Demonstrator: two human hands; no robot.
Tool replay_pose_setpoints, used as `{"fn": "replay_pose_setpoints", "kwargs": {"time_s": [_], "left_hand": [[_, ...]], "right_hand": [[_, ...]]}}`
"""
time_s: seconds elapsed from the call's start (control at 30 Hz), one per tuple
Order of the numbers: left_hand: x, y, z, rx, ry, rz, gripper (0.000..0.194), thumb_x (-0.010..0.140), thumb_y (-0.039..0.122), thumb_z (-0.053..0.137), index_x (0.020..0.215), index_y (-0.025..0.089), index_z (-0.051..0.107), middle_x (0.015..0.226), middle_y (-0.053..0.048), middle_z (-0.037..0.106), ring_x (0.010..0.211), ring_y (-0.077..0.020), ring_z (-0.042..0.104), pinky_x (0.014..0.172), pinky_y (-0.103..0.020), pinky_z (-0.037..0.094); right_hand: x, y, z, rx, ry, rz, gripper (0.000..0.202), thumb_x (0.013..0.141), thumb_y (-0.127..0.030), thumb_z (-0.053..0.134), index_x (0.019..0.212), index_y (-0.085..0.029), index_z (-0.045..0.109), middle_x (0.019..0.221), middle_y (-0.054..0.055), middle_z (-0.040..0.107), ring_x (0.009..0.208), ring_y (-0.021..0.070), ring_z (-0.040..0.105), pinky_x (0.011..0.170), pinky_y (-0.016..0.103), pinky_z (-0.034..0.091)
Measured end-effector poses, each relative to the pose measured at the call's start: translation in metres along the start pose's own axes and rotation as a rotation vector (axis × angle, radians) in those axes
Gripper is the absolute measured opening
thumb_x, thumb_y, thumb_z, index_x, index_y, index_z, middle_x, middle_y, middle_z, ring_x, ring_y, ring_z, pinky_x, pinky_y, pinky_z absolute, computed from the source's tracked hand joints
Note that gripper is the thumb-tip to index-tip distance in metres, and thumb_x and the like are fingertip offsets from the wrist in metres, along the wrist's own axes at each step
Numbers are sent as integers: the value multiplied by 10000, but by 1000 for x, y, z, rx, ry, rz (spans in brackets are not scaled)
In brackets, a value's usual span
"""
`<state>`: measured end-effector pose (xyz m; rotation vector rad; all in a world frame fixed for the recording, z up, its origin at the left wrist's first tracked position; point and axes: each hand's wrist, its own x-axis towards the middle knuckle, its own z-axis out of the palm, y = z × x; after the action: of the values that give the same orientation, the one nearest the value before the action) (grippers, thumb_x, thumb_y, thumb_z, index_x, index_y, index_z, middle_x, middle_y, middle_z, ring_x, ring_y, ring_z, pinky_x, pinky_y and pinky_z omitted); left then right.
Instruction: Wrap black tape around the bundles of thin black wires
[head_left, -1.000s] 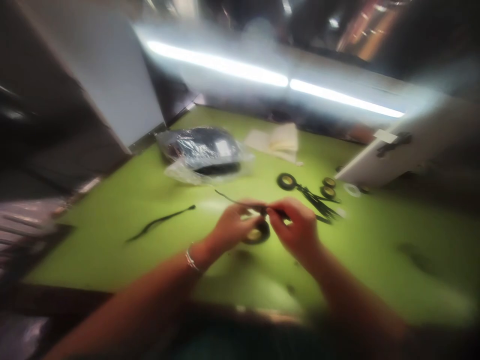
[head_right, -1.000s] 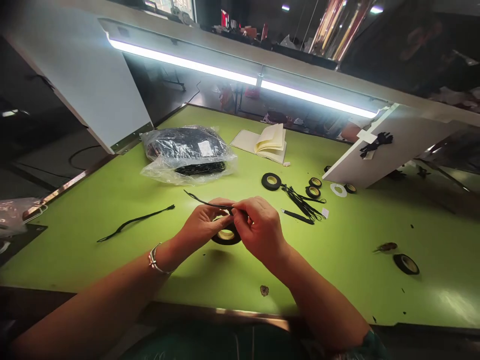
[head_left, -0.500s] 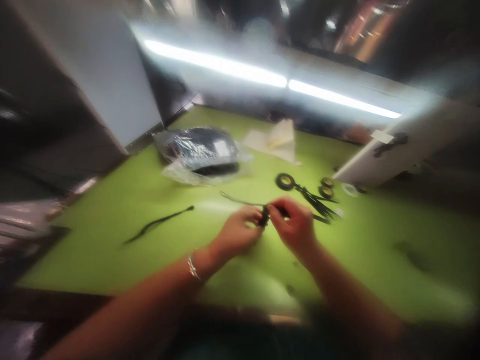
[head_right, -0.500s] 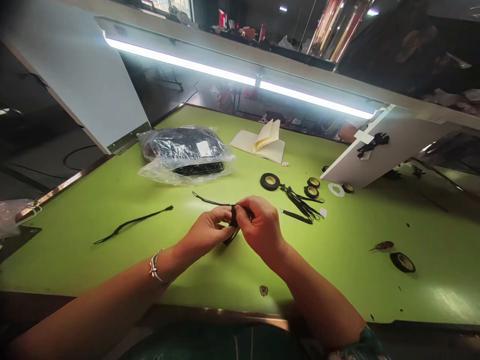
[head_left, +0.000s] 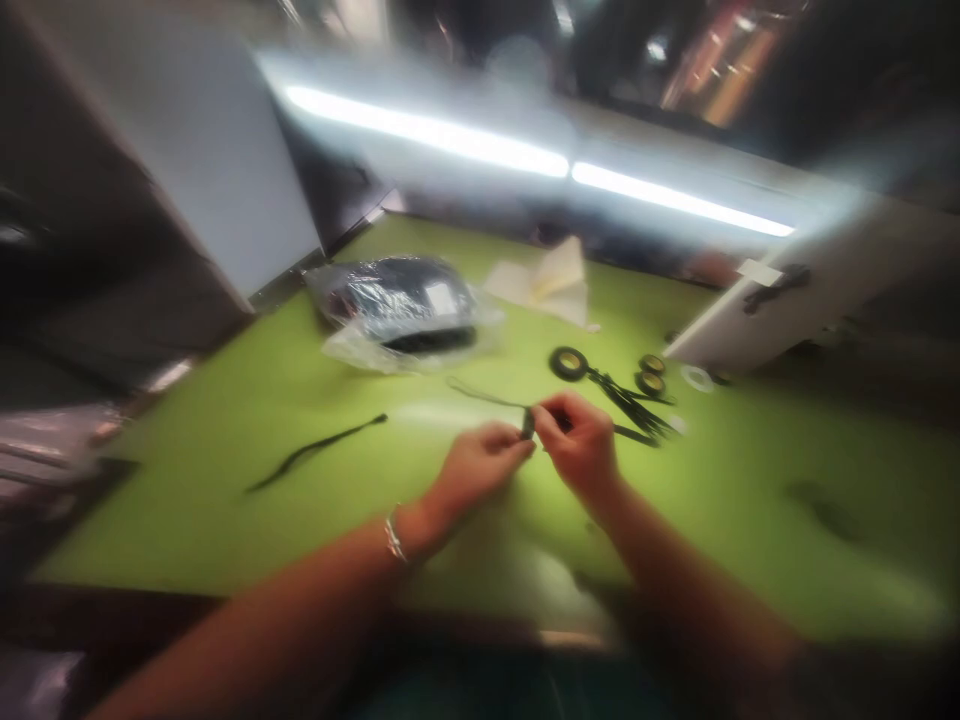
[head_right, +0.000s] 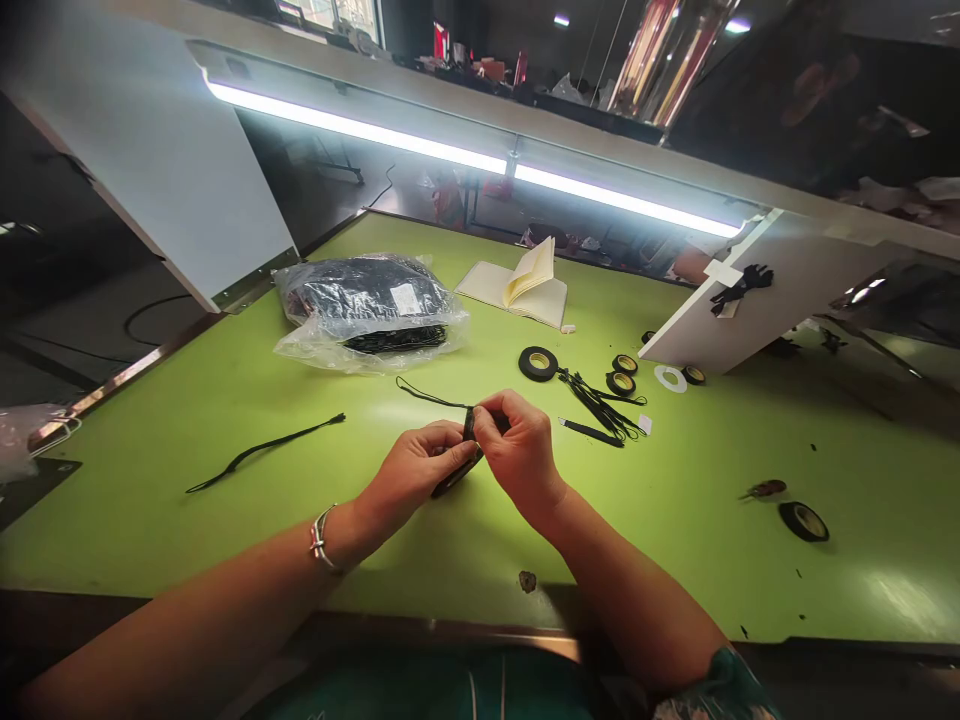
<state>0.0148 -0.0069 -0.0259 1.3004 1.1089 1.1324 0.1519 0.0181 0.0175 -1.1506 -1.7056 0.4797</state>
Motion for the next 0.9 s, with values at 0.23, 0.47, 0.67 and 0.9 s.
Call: {"fn": "replay_pose_setpoints", "kwargs": {"time_s": [0.23, 0.47, 0.67, 0.9], "left_hand": [[2, 8, -6, 9, -54, 108, 282, 860, 393, 576, 830, 169, 746, 1050, -97, 684, 956, -217, 626, 855, -324, 485], [0, 14, -12, -116, 65, 160, 256, 746, 295, 727, 961, 157, 727, 915, -81, 734, 853, -219, 675, 803, -345, 532], [3, 20, -18, -126, 81, 134, 163, 754, 285, 715, 774, 123, 718, 772, -71, 709, 750, -196, 654, 737, -314, 523], [4, 23, -20, -158, 72, 142, 152, 795, 292, 668, 795, 141, 685, 720, -38, 677, 688, -153, 615, 674, -267, 500]], "right_hand": [[2, -3, -7, 56, -37, 29, 116, 772, -204, 591, 657, -186, 602, 521, -55, 555, 455, 78, 477, 461, 202, 405], [-9, -12, -7, 7, -69, -102, 91, 793, -176, 594, 708, -189, 625, 597, -38, 602, 515, 86, 515, 495, 207, 425], [-11, -10, -6, -8, -91, -172, 73, 803, -155, 605, 755, -197, 638, 656, -25, 635, 579, 103, 563, 558, 227, 464], [-5, -6, -11, -4, -134, -238, 58, 826, -155, 621, 810, -201, 652, 715, -15, 661, 626, 105, 585, 582, 228, 474]]}}
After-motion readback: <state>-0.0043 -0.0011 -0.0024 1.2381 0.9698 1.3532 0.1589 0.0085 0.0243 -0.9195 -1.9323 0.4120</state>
